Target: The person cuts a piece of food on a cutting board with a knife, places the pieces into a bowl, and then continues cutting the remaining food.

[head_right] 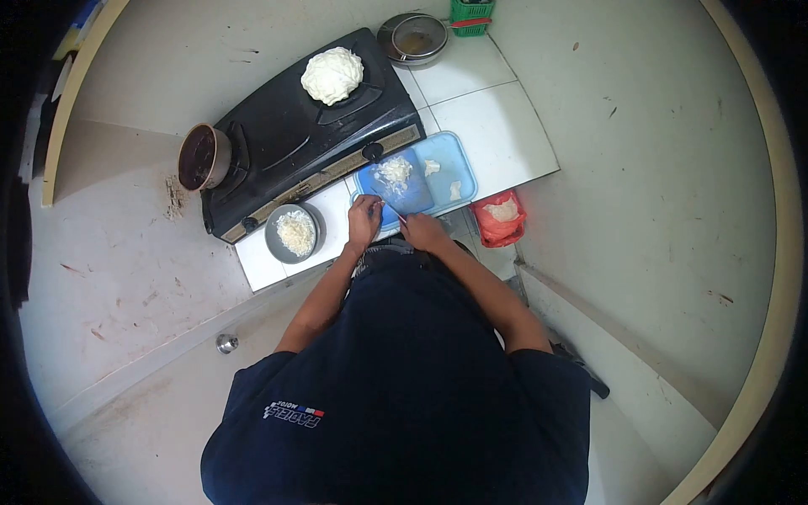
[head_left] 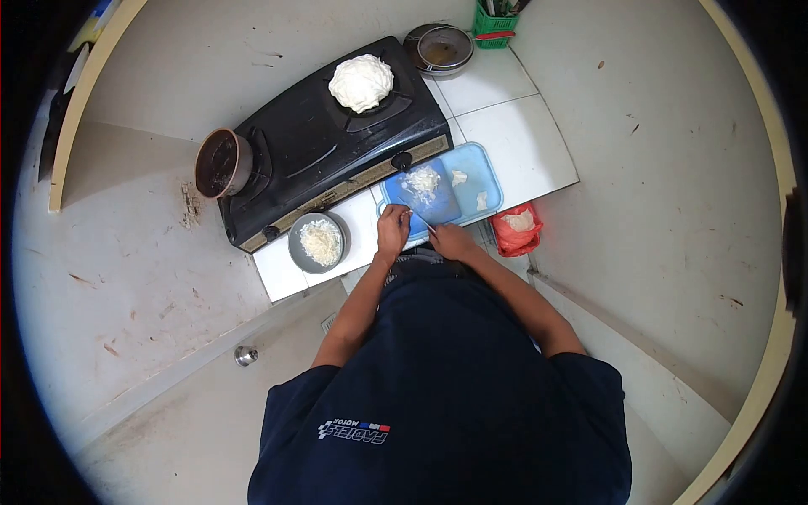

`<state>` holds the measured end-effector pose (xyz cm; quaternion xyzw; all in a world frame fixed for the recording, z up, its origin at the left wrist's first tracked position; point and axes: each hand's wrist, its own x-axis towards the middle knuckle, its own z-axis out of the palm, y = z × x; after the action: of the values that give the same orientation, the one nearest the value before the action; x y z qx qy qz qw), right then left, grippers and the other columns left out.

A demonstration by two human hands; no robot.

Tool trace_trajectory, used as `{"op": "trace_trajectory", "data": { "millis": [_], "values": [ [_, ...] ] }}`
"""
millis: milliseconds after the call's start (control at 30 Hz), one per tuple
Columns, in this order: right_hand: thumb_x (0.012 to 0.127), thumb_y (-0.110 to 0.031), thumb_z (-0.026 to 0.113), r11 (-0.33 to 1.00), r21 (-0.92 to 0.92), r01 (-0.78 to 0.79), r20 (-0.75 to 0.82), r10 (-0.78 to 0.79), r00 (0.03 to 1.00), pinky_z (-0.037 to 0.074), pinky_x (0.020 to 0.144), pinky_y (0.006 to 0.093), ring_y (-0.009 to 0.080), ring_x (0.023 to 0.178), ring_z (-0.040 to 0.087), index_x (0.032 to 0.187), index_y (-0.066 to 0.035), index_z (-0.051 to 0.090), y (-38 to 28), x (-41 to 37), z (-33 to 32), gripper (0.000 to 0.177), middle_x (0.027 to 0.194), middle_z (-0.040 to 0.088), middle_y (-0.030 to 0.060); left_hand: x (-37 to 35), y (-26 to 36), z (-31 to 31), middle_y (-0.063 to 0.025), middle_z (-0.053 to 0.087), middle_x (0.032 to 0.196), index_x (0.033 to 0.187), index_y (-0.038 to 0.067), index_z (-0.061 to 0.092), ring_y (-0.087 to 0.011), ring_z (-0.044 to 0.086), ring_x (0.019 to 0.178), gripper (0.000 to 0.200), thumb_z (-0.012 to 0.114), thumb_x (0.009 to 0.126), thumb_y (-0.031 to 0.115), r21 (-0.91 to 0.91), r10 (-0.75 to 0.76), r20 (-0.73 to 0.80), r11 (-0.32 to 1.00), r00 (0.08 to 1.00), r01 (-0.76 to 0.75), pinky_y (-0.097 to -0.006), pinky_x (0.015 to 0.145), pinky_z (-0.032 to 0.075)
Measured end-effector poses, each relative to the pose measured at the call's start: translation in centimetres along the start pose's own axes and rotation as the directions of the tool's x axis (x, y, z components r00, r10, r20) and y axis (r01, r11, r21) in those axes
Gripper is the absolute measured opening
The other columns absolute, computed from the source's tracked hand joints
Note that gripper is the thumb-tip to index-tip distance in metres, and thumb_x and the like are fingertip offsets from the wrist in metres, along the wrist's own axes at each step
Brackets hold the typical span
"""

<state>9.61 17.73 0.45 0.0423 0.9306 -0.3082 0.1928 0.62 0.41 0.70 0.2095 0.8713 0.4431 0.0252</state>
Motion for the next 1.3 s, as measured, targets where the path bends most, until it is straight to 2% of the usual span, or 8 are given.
{"op": "trace_trajectory", "data": {
  "millis": [67, 133, 233, 333, 733, 867, 1067, 1300],
  "values": [
    [0.099, -0.036, 0.055, 1.0, -0.012, 0.016, -0.003, -0.016, 1.0, 0.056, 0.08, 0.0557, 0.0449, 0.086, 0.071, 0.096, 0.001, 0.069, -0.3, 0.3, -0.1, 0.04, 0.09, 0.071, 0.0266, 0.0, 0.1, 0.1, -0.0185, 0.067, 0.094, 0.094, -0.002, 0.072, -0.0338, 0.068, 0.08, 0.007, 0.068, 0.089, 0.0, 0.0, -0.019, 0.001, 1.0, 1.0, 0.019, -0.0413, 0.074, 0.054],
    [0.099, -0.037, 0.055, 0.997, -0.019, 0.079, -0.119, -0.081, 0.99, 0.056, 0.074, 0.0562, 0.0463, 0.077, 0.069, 0.092, 0.001, 0.069, -0.1, 0.4, 0.5, 0.041, 0.08, 0.069, 0.0274, 0.0, 0.3, -0.1, -0.0186, 0.067, 0.094, 0.094, -0.003, 0.072, -0.0337, 0.068, 0.079, 0.007, 0.068, 0.089, 0.0, 0.004, -0.039, -0.001, 0.999, 0.999, 0.039, -0.0412, 0.074, 0.054],
    [0.099, -0.034, 0.054, 1.0, -0.023, 0.015, -0.02, -0.016, 1.0, 0.057, 0.079, 0.0548, 0.0433, 0.086, 0.071, 0.093, 0.002, 0.069, 0.1, -0.5, -0.1, 0.04, 0.09, 0.071, 0.0269, -0.1, 0.4, -0.1, -0.0185, 0.068, 0.095, 0.094, -0.002, 0.072, -0.0329, 0.069, 0.079, 0.007, 0.067, 0.089, 0.0, -0.001, -0.05, -0.006, 0.999, 0.999, 0.05, -0.0407, 0.074, 0.054],
    [0.099, -0.034, 0.054, 1.0, -0.019, -0.013, -0.01, 0.013, 1.0, 0.057, 0.079, 0.055, 0.0433, 0.086, 0.071, 0.093, 0.002, 0.069, 0.0, -0.8, -0.4, 0.04, 0.089, 0.071, 0.0266, -0.2, 0.1, 0.1, -0.0179, 0.068, 0.094, 0.094, -0.002, 0.072, -0.0319, 0.069, 0.078, 0.008, 0.067, 0.089, -0.001, -0.042, -0.068, -0.013, 0.997, 0.998, 0.068, -0.0402, 0.074, 0.055],
    [0.1, -0.041, 0.053, 1.0, 0.005, -0.029, -0.08, 0.03, 0.996, 0.055, 0.074, 0.0577, 0.048, 0.077, 0.069, 0.098, 0.002, 0.068, 0.5, -0.4, 0.2, 0.046, 0.081, 0.069, 0.0291, -0.1, 0.5, 0.0, -0.0171, 0.068, 0.091, 0.09, -0.002, 0.072, -0.0307, 0.069, 0.077, 0.007, 0.065, 0.088, -0.003, -0.074, -0.063, -0.036, 0.995, 0.997, 0.06, -0.0385, 0.074, 0.055],
    [0.099, -0.04, 0.055, 0.999, -0.023, -0.042, -0.015, 0.041, 0.999, 0.057, 0.078, 0.0551, 0.0452, 0.083, 0.071, 0.097, 0.0, 0.069, 0.0, -0.6, 0.0, 0.042, 0.087, 0.071, 0.0259, 0.0, 0.3, 0.0, -0.0171, 0.068, 0.092, 0.09, -0.002, 0.072, -0.0302, 0.069, 0.077, 0.007, 0.065, 0.088, -0.003, -0.035, -0.067, -0.02, 0.997, 0.998, 0.066, -0.0382, 0.074, 0.055],
    [0.099, -0.037, 0.055, 0.999, -0.023, -0.026, -0.024, 0.025, 0.999, 0.057, 0.078, 0.0558, 0.0457, 0.084, 0.071, 0.097, 0.001, 0.069, -0.6, -0.9, -0.5, 0.04, 0.087, 0.071, 0.0255, 0.1, 0.6, -0.1, -0.0172, 0.068, 0.092, 0.09, -0.002, 0.073, -0.0302, 0.07, 0.079, 0.008, 0.065, 0.088, -0.003, -0.044, -0.093, -0.006, 0.995, 0.996, 0.093, -0.0384, 0.075, 0.055],
    [0.099, -0.039, 0.054, 0.999, -0.012, 0.045, -0.087, -0.046, 0.995, 0.056, 0.074, 0.0569, 0.0471, 0.076, 0.069, 0.096, 0.001, 0.068, 0.1, 0.3, 1.0, 0.043, 0.081, 0.069, 0.0273, 0.2, 0.2, 0.1, -0.0171, 0.068, 0.089, 0.09, -0.002, 0.072, -0.0292, 0.068, 0.077, 0.006, 0.067, 0.087, -0.001, -0.025, -0.087, -0.017, 0.996, 0.996, 0.086, -0.0379, 0.074, 0.054]
  ]
}}
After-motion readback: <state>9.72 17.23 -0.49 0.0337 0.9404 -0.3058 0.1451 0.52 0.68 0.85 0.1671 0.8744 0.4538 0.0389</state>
